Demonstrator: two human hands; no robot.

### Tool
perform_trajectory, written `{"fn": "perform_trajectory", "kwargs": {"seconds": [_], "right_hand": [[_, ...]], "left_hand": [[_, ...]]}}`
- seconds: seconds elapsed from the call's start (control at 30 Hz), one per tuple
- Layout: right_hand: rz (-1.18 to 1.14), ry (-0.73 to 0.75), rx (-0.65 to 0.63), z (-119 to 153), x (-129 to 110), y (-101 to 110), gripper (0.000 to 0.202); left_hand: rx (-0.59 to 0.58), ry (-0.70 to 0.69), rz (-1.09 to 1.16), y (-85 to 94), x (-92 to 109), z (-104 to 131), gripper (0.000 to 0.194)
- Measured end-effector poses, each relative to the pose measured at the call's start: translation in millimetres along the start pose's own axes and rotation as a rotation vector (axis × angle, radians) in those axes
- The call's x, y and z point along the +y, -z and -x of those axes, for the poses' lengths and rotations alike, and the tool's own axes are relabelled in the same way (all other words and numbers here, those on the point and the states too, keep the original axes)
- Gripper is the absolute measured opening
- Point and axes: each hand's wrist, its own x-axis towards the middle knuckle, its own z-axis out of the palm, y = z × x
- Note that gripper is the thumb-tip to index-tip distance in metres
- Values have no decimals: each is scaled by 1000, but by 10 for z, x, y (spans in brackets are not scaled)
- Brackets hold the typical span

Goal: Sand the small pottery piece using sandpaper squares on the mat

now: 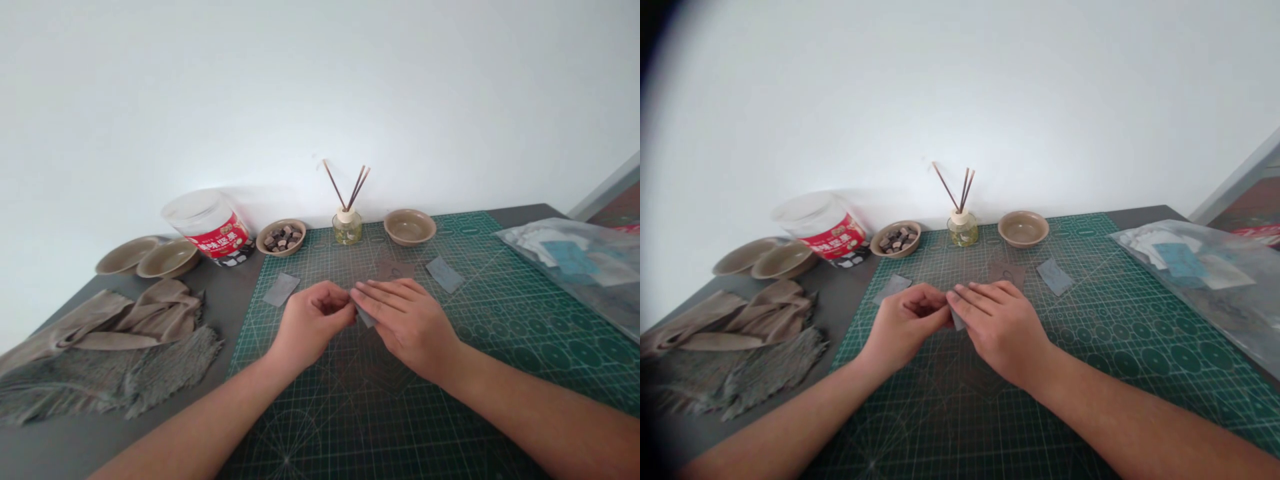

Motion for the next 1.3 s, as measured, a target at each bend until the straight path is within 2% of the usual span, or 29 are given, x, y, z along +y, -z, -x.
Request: {"fn": "perform_trajectory", "kwargs": {"seconds": [0.2,0.53,0.63,0.83,0.93,1.13,1.2,1.3], "right_hand": [[39,-20,3,13,30,-8,36],[86,72,33,5,-25,17,36],[74,32,45,0,21,19,37],[-42,-72,98,-14,63,31,42],[-87,-50,134,-13,2,26,41],[-153,78,104,-9,26,-39,45],[-176,90,125,-9,54,-47,49],[-251,79,151,-10,44,-49,56]], "left_hand": [[-9,8,78,-14,-13,-8,15],[49,-54,75,-14,30,25,14],[39,-40,124,-14,31,39,16],[21,-49,144,-11,8,10,19],[6,-71,156,-29,-6,2,20],[5,-166,163,-59,10,60,20],[-24,-179,182,-59,24,82,17],[0,-237,187,-56,32,94,17]]}}
